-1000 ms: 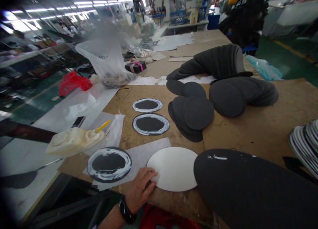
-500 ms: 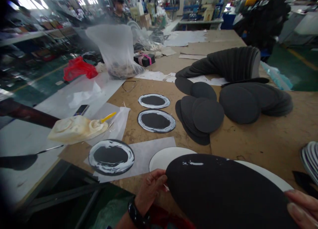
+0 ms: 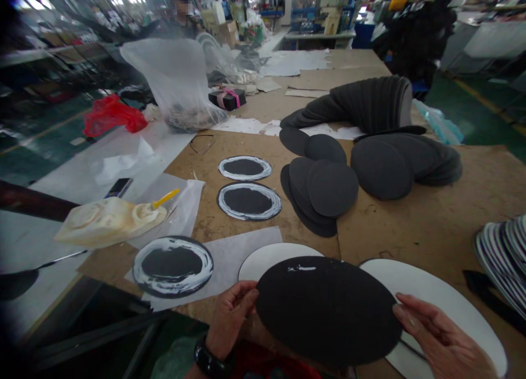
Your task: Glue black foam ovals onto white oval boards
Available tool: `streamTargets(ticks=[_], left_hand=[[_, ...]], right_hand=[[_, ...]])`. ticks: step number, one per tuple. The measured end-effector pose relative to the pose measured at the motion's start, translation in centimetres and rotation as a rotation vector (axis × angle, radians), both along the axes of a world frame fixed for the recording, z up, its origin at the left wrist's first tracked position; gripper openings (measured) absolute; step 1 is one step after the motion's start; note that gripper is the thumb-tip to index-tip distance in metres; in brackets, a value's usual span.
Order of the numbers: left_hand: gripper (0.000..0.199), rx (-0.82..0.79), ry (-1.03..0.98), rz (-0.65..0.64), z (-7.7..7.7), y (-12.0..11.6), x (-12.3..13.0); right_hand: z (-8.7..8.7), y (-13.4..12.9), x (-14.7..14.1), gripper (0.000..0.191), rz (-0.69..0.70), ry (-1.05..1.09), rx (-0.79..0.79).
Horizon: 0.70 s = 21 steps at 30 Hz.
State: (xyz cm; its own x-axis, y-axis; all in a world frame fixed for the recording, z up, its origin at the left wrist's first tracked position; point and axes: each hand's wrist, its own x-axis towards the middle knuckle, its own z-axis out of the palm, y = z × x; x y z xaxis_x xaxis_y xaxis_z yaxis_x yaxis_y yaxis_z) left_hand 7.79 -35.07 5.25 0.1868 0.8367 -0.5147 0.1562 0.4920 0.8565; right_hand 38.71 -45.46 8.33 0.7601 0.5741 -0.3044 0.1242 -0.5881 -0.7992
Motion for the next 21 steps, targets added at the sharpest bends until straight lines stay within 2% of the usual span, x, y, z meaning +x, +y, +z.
streamTargets(ticks=[3,5,11,16,21], left_hand=[[0.029,0.0,0.052,0.011,-0.4,-0.6,-0.6],[0.027,0.031,0.118,-0.005,-0.6,-1.0,-1.2],[0.025,0.2,0.393,-0.103,-0.9,-1.8,-3.4],[0.026,0.226,0.493,-0.081,-1.1,-0.8,-3.7],[0.024,0.209,0.547,-0.076,-1.3,1.2,-3.4]], right_hand=[[0.6,1.2,-0.9,0.029,-0.052,0.068,-0.108],[0.4,1.7,-1.5,0.035,-0.01,0.043,-0.135],[-2.6,2.3,-3.0,0.036,0.124,0.064,-0.168],[-4.7,3.5,-3.5,0.035,0.209,0.064,-0.197],[-5.1,5.4,-3.8,0.039,0.177,0.076,-0.268]])
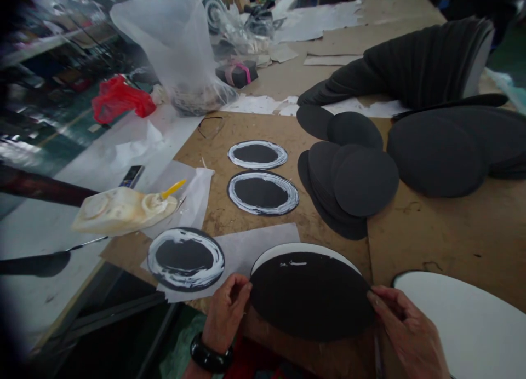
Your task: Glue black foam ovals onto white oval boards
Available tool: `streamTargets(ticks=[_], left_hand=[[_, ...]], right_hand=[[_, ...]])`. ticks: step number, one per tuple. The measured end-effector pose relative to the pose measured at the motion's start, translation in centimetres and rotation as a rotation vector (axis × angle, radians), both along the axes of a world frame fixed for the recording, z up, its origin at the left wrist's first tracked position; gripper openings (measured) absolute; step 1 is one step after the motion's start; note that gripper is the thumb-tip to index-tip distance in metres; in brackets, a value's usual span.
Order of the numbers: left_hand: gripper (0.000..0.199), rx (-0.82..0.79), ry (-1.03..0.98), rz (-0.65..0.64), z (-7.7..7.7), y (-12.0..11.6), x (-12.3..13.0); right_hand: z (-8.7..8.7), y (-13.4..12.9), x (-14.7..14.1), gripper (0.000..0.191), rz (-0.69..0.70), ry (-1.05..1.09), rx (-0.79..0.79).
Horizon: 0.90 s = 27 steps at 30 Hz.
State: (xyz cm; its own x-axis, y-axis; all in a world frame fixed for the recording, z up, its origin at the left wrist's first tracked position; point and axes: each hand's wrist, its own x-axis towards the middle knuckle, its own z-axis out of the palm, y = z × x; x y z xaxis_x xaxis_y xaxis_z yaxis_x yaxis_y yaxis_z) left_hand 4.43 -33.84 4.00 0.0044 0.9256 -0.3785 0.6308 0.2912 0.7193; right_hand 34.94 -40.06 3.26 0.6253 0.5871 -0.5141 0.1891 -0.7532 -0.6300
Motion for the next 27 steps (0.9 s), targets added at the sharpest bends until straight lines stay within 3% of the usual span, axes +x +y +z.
streamTargets(ticks=[5,14,27], left_hand=[[0.02,-0.026,0.059,-0.011,-0.2,1.6,0.3],[0.021,-0.051,0.086,-0.045,-1.0,2.4,0.3],[0.015,-0.084,0.172,-0.114,-0.5,3.3,0.7]], right_hand=[[-0.3,1.0,-0.3,0.041,-0.025,0.029,-0.03],[-1.6,0.9,0.0,0.039,0.14,-0.108,-0.062],[-1.7,1.4,0.1,0.043,0.209,-0.184,-0.186]])
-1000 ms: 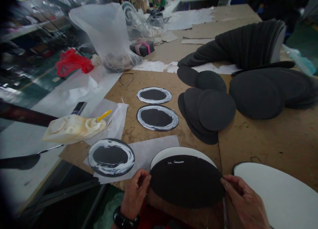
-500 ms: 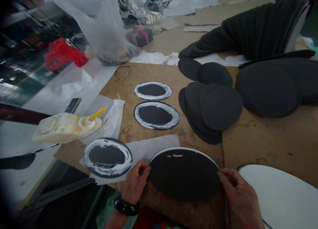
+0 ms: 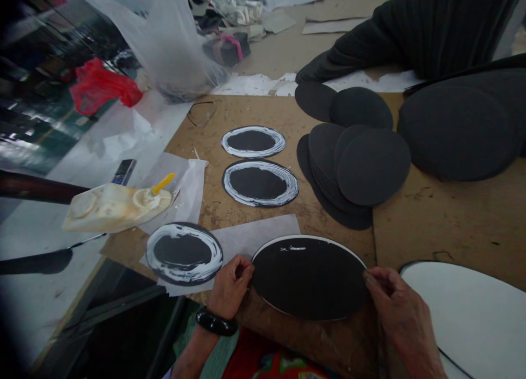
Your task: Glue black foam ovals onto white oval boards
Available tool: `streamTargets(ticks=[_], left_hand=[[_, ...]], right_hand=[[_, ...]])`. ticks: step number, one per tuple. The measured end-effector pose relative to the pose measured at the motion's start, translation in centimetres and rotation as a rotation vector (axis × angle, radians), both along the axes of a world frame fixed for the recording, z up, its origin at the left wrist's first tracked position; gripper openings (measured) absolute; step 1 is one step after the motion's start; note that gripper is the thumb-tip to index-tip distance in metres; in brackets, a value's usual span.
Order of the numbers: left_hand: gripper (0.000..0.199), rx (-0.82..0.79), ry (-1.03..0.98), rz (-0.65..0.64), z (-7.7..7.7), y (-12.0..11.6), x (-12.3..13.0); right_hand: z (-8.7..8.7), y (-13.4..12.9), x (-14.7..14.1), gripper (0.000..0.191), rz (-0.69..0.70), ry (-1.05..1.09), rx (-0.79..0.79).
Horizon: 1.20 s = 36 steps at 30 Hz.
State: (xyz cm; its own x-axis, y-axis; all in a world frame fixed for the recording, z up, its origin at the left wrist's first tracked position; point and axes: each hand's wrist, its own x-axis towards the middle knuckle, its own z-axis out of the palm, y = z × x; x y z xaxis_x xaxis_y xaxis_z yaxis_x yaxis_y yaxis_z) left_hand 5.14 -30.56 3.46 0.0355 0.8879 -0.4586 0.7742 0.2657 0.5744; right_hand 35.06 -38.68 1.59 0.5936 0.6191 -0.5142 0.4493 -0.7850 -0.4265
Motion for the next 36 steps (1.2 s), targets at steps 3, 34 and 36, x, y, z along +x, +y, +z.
streamTargets(ticks=[3,34,36], left_hand=[[0.014,-0.011,0.02,-0.015,-0.1,0.1,0.0],[0.013,-0.118,0.051,-0.062,0.3,1.1,0.1],[0.012,-0.107,0.071,-0.059,0.2,1.1,0.1]], right_hand=[[0.0,0.1,-0.1,0.042,0.014,-0.014,0.013],[0.5,1.0,-0.4,0.034,0.118,-0.075,-0.026],[0.2,0.9,-0.3,0.034,0.123,-0.076,-0.013]])
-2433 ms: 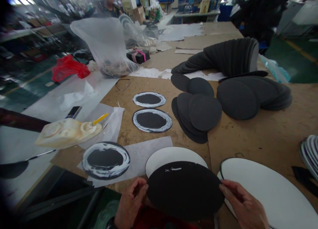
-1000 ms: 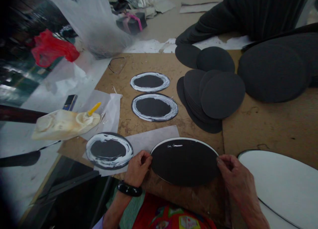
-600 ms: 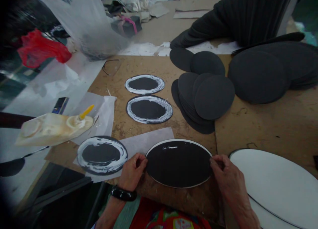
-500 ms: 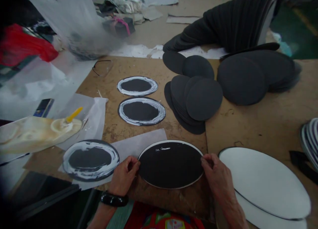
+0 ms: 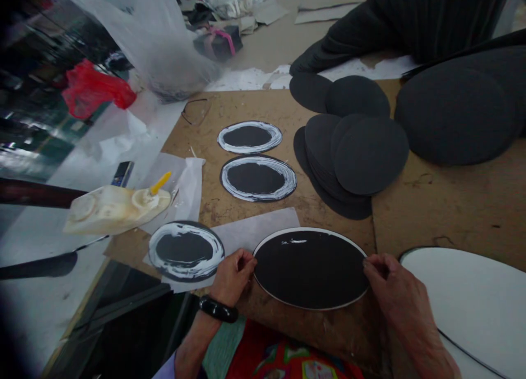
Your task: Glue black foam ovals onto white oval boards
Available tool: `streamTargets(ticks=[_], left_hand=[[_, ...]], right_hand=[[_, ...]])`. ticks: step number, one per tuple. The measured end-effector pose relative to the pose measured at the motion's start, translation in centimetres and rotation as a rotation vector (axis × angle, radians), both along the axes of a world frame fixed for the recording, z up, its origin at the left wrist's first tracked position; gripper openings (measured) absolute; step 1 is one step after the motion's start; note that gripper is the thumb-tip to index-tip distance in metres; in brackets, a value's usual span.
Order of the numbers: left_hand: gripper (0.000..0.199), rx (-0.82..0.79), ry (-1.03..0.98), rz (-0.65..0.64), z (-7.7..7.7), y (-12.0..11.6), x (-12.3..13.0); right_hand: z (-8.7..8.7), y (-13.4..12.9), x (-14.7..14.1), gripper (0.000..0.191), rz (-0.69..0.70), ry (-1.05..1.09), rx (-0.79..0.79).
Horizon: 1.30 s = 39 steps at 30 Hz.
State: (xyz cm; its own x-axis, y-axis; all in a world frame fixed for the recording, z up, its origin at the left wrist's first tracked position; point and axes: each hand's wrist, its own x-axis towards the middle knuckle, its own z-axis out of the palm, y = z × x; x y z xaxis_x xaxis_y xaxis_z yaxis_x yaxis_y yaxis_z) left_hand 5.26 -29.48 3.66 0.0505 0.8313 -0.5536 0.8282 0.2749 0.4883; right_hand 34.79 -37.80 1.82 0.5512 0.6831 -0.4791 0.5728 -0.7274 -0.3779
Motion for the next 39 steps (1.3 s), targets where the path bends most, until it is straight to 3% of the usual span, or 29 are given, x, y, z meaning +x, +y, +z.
streamTargets(ticks=[17,27,39], left_hand=[[0.014,0.02,0.018,-0.066,-0.3,0.3,0.1],[0.017,0.019,0.064,-0.13,-0.6,0.5,0.0],[0.015,0.009,0.085,-0.138,-0.3,0.6,0.2]], right_hand=[[0.0,0.1,-0.5,0.031,0.003,-0.046,0.051],[0.7,-0.6,-0.8,0.027,-0.034,0.13,0.176],[1.0,-0.6,-1.4,0.027,0.057,-0.074,0.077]])
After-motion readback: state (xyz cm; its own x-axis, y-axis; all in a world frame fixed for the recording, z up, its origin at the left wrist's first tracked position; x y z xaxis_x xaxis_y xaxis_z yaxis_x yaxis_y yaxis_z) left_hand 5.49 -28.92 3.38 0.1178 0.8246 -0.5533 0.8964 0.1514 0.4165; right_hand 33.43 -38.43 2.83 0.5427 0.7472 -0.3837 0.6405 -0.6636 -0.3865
